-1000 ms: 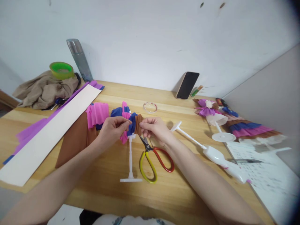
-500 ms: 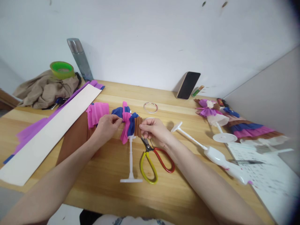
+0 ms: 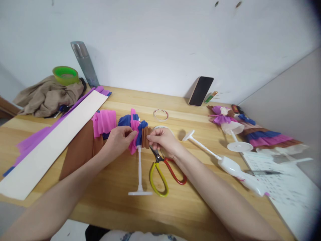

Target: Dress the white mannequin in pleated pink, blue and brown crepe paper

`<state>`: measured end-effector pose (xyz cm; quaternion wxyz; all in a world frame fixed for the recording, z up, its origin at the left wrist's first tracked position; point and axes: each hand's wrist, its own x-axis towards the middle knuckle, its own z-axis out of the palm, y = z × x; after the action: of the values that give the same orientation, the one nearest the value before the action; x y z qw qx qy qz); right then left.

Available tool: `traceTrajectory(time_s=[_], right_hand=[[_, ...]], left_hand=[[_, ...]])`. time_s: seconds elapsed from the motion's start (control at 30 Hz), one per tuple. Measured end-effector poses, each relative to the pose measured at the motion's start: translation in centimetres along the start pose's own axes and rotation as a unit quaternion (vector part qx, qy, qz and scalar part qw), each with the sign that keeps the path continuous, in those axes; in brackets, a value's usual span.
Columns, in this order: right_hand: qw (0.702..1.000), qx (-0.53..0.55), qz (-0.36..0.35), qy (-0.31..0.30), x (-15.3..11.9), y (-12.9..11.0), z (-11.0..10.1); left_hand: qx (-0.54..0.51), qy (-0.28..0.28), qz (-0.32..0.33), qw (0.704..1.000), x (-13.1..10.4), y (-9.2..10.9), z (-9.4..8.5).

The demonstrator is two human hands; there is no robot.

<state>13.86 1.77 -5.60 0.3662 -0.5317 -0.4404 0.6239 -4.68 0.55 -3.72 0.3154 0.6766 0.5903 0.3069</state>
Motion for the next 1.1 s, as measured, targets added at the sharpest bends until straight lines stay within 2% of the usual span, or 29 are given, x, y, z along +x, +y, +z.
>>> traceTrajectory(time_s=[0.3,0.57,0.9,0.97,1.1], right_hand=[[0.999,0.01,-0.026,-0.018,-1.1,-0.9,0.3],[0.997,-0.043,-0.045,-0.036,-2.3,-1.5,1.3],[0.997,-0.019,-0.042,-0.069,-2.0,-1.2,0.9],[0.997,-0.016,-0.036,-0.069,-2.0,-1.2,1.0],[0.997,-0.023,-0.031,-0.066,-2.1,-1.5,0.9]], left_hand=[[-0.071,-0.025,-0.031,0.997,-0.5,1.3,-0.7],[-0.127,-0.085,-0.077,0.985,-1.0,2.6,-0.9],[-0.138,-0.117,-0.077,0.98,-1.0,2.8,-1.0],[-0.134,-0.115,-0.076,0.981,-1.0,2.7,-0.9],[-0.106,-0.074,-0.064,0.99,-1.0,2.4,-0.5]])
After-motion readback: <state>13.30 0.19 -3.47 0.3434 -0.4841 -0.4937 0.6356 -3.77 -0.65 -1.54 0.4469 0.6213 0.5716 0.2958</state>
